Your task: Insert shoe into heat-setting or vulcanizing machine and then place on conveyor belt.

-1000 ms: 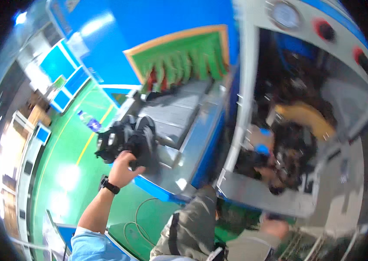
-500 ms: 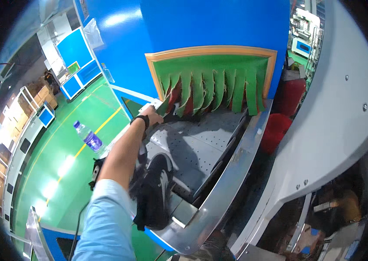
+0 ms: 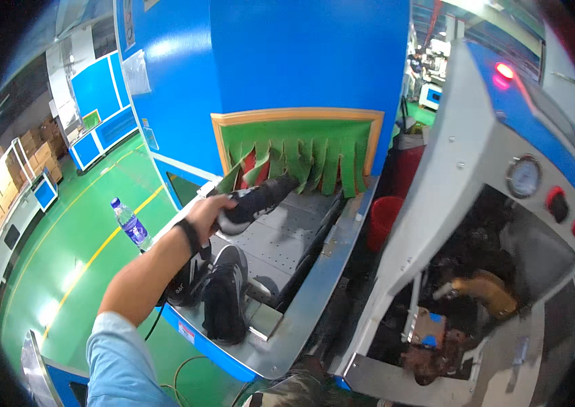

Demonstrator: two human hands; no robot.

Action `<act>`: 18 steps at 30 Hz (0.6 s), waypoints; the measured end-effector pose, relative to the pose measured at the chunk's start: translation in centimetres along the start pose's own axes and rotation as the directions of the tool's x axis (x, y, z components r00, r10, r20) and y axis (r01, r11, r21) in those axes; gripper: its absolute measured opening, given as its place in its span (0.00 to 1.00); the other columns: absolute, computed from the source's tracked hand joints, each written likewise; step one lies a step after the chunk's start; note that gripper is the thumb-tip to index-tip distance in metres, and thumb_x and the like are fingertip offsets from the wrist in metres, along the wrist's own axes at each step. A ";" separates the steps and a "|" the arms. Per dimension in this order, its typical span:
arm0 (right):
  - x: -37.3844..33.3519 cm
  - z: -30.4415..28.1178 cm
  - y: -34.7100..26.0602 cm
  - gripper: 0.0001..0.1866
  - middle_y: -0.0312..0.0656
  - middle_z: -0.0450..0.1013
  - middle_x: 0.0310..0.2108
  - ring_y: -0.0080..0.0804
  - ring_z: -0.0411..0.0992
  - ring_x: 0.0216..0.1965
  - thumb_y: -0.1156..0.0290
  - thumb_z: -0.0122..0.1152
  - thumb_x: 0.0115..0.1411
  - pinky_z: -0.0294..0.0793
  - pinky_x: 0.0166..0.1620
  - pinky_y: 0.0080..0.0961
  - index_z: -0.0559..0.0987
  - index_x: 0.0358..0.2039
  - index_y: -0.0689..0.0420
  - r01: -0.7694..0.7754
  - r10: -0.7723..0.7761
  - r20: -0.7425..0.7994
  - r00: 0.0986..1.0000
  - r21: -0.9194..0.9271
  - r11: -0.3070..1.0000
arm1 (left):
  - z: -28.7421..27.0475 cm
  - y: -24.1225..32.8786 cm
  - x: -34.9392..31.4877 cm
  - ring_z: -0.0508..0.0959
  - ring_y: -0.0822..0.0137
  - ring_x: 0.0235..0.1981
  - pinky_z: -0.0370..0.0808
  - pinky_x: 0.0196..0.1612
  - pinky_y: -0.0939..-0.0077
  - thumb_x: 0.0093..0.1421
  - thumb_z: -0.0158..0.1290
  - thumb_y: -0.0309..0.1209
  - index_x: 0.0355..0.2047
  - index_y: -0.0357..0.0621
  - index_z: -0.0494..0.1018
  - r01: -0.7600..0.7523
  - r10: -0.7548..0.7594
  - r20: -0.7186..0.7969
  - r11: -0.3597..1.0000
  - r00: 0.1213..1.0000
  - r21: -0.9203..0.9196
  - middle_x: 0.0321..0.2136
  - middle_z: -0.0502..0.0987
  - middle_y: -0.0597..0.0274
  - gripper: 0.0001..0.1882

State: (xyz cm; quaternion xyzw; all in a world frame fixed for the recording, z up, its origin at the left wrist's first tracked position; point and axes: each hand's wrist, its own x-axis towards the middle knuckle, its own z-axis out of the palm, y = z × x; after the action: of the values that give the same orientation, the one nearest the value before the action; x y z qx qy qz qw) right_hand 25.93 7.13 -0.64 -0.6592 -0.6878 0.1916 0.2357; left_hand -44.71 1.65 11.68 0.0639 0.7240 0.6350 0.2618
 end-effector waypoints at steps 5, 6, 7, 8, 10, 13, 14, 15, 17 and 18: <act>0.0 0.2 -9.8 0.08 0.44 0.78 0.36 0.32 0.73 0.36 0.74 0.60 0.65 0.73 0.45 0.31 0.80 0.39 0.65 0.604 -0.595 -0.154 0.789 0.377 0.703 | -1.6 -3.0 -18.1 0.81 0.54 0.45 0.77 0.53 0.58 0.54 0.51 0.37 0.52 0.33 0.70 -0.032 0.171 0.280 0.898 0.945 -0.440 0.44 0.79 0.47 0.27; -2.3 1.1 -8.8 0.08 0.42 0.77 0.37 0.31 0.73 0.36 0.73 0.60 0.64 0.73 0.45 0.29 0.79 0.41 0.63 -0.134 -0.151 0.344 0.927 0.679 0.722 | -1.7 -4.5 -21.0 0.80 0.54 0.48 0.75 0.55 0.57 0.53 0.51 0.39 0.54 0.33 0.69 -0.029 0.191 0.302 0.883 0.934 -0.468 0.47 0.78 0.46 0.30; -3.3 1.7 -10.3 0.08 0.42 0.77 0.37 0.31 0.73 0.36 0.73 0.60 0.64 0.73 0.45 0.29 0.79 0.42 0.63 -0.229 -0.159 0.417 0.895 0.735 0.638 | -1.0 -6.6 -23.6 0.78 0.51 0.51 0.73 0.58 0.54 0.52 0.51 0.39 0.55 0.33 0.68 0.077 0.195 0.411 0.826 0.891 -0.558 0.50 0.76 0.44 0.32; -4.0 1.9 -11.9 0.08 0.41 0.77 0.37 0.31 0.73 0.37 0.73 0.60 0.64 0.73 0.45 0.29 0.79 0.42 0.63 -0.161 -0.281 0.376 0.883 0.806 0.570 | 0.2 -8.6 -26.6 0.76 0.49 0.54 0.70 0.61 0.52 0.51 0.51 0.40 0.56 0.32 0.67 0.183 0.212 0.500 0.756 0.840 -0.628 0.54 0.74 0.42 0.34; -4.7 1.6 -13.5 0.09 0.41 0.77 0.37 0.31 0.73 0.37 0.72 0.61 0.64 0.73 0.45 0.30 0.79 0.42 0.63 -0.007 -0.420 0.243 0.875 0.872 0.490 | 2.8 -13.3 -32.7 0.71 0.44 0.59 0.63 0.66 0.48 0.49 0.51 0.38 0.57 0.29 0.66 0.504 -0.143 0.578 0.680 0.803 -0.532 0.58 0.70 0.37 0.36; -4.4 -0.7 -12.7 0.10 0.41 0.77 0.38 0.31 0.73 0.37 0.72 0.61 0.64 0.74 0.44 0.30 0.79 0.43 0.62 -0.007 -0.429 0.207 0.880 0.906 0.422 | 6.7 -17.6 -40.7 0.75 0.57 0.50 0.72 0.55 0.61 0.58 0.57 0.36 0.58 0.35 0.66 0.704 -0.175 0.853 0.656 0.492 -0.272 0.50 0.74 0.49 0.30; -4.1 -1.6 -11.6 0.10 0.40 0.77 0.38 0.31 0.73 0.37 0.72 0.61 0.64 0.74 0.44 0.30 0.79 0.44 0.62 -0.038 -0.409 0.221 0.885 0.911 0.410 | 8.0 -16.9 -43.4 0.79 0.63 0.41 0.77 0.46 0.69 0.61 0.59 0.38 0.54 0.40 0.72 0.739 -0.240 0.870 0.647 0.432 -0.189 0.41 0.79 0.56 0.24; -3.7 -2.5 -10.5 0.10 0.40 0.77 0.38 0.32 0.73 0.38 0.72 0.61 0.64 0.74 0.44 0.30 0.79 0.44 0.62 -0.065 -0.395 0.237 0.888 0.913 0.402 | 8.5 -17.5 -42.4 0.79 0.62 0.43 0.77 0.49 0.67 0.61 0.59 0.39 0.55 0.40 0.72 0.625 -0.413 0.876 0.760 0.249 0.180 0.43 0.79 0.56 0.25; -3.4 -3.6 -8.0 0.11 0.40 0.77 0.38 0.32 0.74 0.38 0.71 0.62 0.64 0.74 0.44 0.30 0.79 0.44 0.62 -0.125 -0.385 0.289 0.876 0.909 0.399 | 10.4 -19.8 -42.0 0.81 0.63 0.40 0.78 0.47 0.68 0.60 0.61 0.45 0.50 0.38 0.76 0.125 -0.154 0.926 0.985 0.344 0.117 0.37 0.81 0.58 0.25; -3.5 -4.1 -7.0 0.11 0.40 0.77 0.38 0.32 0.74 0.38 0.71 0.62 0.63 0.74 0.44 0.30 0.79 0.45 0.62 -0.159 -0.390 0.329 0.860 0.899 0.408 | 11.2 -21.3 -41.2 0.69 0.60 0.60 0.69 0.63 0.58 0.57 0.63 0.34 0.66 0.34 0.55 0.052 -0.187 0.901 0.982 0.392 0.181 0.62 0.65 0.48 0.42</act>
State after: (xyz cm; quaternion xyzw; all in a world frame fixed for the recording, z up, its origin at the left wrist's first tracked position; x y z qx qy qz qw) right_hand 22.63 3.05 6.48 -0.3016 -0.5543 0.6748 0.3826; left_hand 0.78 -9.91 3.07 0.3645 0.5031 0.4301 0.6550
